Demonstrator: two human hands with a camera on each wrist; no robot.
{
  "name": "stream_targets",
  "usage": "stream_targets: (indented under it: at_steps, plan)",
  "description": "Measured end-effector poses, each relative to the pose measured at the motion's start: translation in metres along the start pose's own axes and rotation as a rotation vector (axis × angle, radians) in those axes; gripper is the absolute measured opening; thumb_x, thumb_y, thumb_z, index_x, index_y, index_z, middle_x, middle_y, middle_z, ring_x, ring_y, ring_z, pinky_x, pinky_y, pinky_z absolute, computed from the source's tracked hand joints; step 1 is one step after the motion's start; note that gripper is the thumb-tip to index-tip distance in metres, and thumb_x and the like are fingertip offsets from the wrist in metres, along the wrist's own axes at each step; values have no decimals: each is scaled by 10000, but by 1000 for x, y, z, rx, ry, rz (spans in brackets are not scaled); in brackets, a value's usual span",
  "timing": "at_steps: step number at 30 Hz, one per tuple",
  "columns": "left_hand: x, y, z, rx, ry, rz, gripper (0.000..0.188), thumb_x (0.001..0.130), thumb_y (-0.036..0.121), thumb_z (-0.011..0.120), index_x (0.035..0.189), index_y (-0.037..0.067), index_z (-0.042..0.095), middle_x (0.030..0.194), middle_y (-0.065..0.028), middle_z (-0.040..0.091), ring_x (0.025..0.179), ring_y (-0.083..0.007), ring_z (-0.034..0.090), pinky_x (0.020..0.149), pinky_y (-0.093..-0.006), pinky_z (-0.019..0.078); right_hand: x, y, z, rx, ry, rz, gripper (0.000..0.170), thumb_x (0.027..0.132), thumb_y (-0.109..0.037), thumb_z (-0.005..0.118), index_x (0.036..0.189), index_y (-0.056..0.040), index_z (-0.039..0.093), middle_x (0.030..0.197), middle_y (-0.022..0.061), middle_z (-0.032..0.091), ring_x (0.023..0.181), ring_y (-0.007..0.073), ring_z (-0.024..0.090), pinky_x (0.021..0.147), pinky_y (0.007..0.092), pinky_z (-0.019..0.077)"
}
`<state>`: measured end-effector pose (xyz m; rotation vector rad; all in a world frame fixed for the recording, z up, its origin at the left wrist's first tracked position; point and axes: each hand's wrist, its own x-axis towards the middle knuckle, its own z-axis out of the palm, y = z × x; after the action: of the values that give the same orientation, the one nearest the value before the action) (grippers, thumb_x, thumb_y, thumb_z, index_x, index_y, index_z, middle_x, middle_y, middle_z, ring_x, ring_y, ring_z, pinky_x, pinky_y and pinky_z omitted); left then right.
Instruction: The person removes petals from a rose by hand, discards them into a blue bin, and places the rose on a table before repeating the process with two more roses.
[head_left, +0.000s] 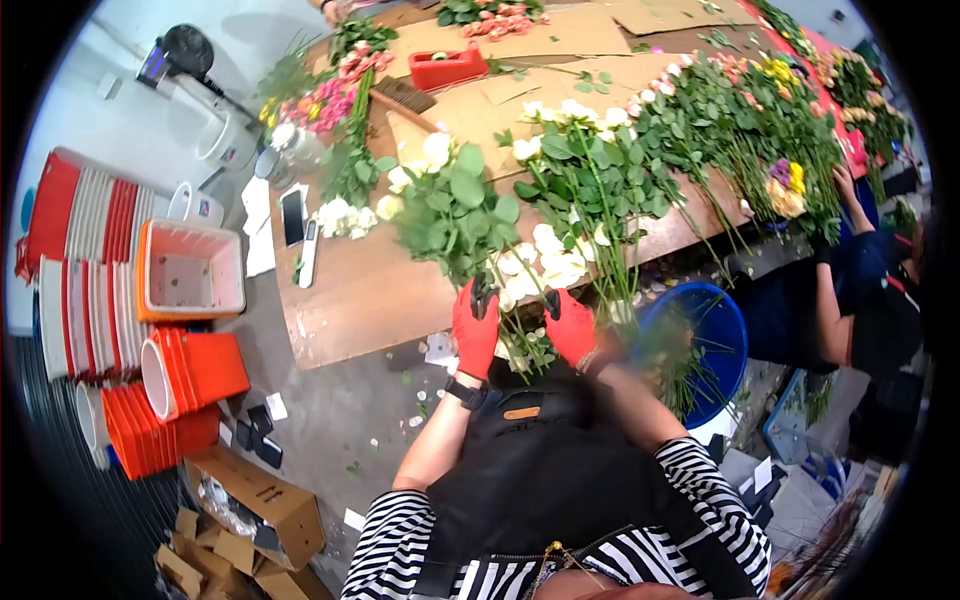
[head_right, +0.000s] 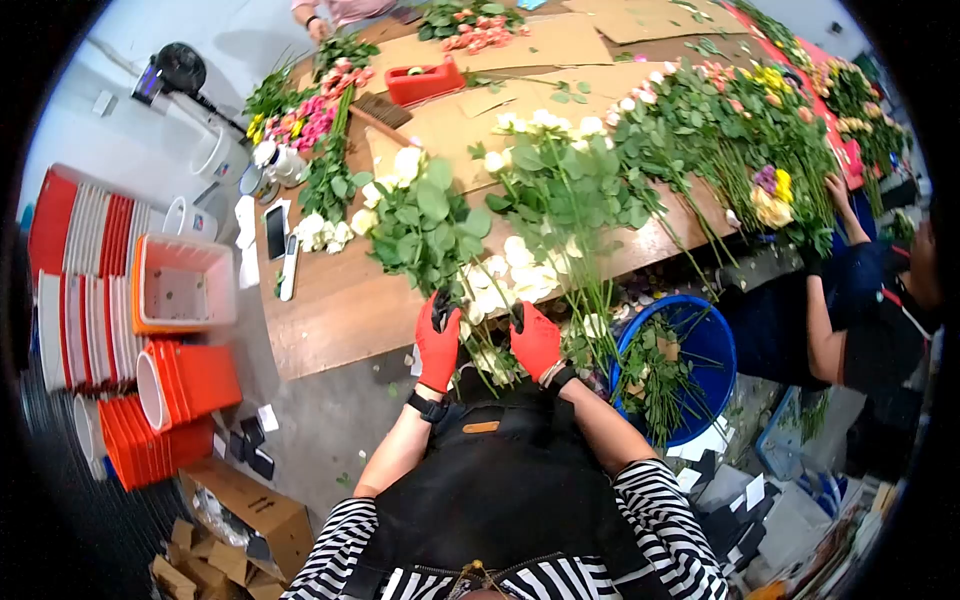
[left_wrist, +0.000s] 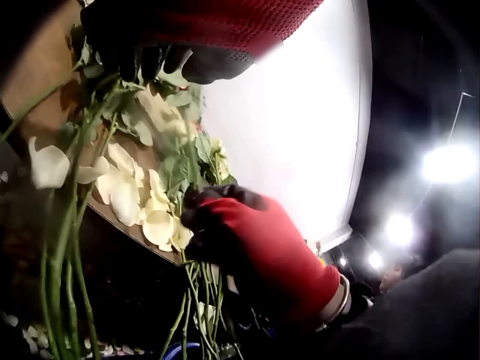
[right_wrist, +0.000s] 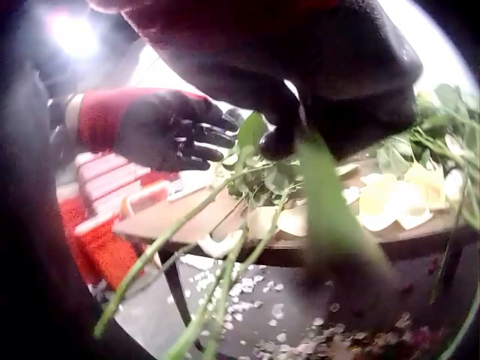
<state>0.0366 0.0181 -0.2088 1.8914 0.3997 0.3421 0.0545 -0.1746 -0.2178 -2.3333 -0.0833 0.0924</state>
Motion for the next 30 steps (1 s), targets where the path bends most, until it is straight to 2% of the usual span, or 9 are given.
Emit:
stream_targets:
  at_steps: [1, 5, 8, 12, 17, 19, 26, 27, 30]
  plan:
    - [0, -5, 7, -21, -47, 17, 472, 851, 178, 702, 1265, 3, 561, 1166, -165, 616, 1081, -307, 584, 942, -389, 450, -3, 10, 7, 48, -57, 171, 332, 853, -205, 646, 1135, -50, 567, 944, 166, 649, 872, 373, 613, 749, 476, 474]
    - [8, -13, 11, -163, -46, -114, 415, 839, 118, 714, 1219, -4, 599, 1116, -135, 646, 1024, -242, 619, 915, -351, 476, -12, -33, -52, 419, 189, 103, 257, 842, -194, 706, 1036, -35, 647, 884, 151, 688, 796, 315, 661, 714, 384, 509]
    - [34, -6, -1, -300, 17, -76, 301, 890, 34, 629, 1185, -26, 619, 1127, -106, 664, 1019, -184, 617, 920, -306, 476, -24, -48, -91, 377, 188, 132, 251, 838, -134, 724, 1056, -29, 656, 855, 91, 692, 774, 147, 653, 726, 290, 508]
    - [87, 43, -23, -568, 78, -22, 309, 985, 132, 545, 1239, -38, 587, 1191, -103, 645, 1036, -177, 624, 946, -306, 488, -54, 19, -80, 797, 185, 171, 248, 832, -37, 686, 1068, 25, 642, 920, 61, 688, 837, 107, 624, 780, 263, 504]
    - [111, 101, -37, -922, -311, -52, 359, 1009, 226, 503, 1283, 1, 559, 1132, -70, 648, 991, -169, 630, 901, -325, 508, -87, 52, -98, 312, 115, -143, 234, 800, -38, 652, 1021, 42, 647, 916, 76, 668, 863, 157, 626, 808, 294, 494]
    - [120, 101, -47, -54, -307, 536, 331, 965, 120, 559, 1276, 6, 562, 1015, -53, 652, 903, -152, 622, 838, -319, 514, -99, 40, -110, 496, 80, -10, 241, 795, -56, 665, 1019, 34, 652, 918, 84, 671, 866, 163, 628, 816, 298, 492]
    - [92, 141, -34, -109, -96, 659, 384, 758, -124, 566, 1122, -19, 626, 903, -122, 649, 799, -228, 614, 756, -331, 499, -120, 83, -119, 576, -252, 87, 320, 797, -124, 722, 1076, 12, 646, 979, 92, 684, 917, 190, 632, 856, 323, 486]
    - [86, 142, -34, -147, -144, 524, 384, 752, -128, 566, 1114, -16, 633, 914, -129, 653, 811, -240, 620, 761, -333, 501, -118, 80, -120, 589, -330, 85, 341, 798, -128, 729, 1097, 10, 643, 999, 93, 686, 934, 192, 632, 868, 325, 485]
    - [61, 150, -29, -233, -222, 367, 351, 756, -116, 586, 1085, -9, 646, 937, -131, 664, 833, -246, 632, 769, -324, 504, -102, 54, -125, 896, -499, 135, 833, 800, -199, 776, 1488, -38, 334, 1462, 104, 444, 1321, 206, 441, 1064, 333, 378]
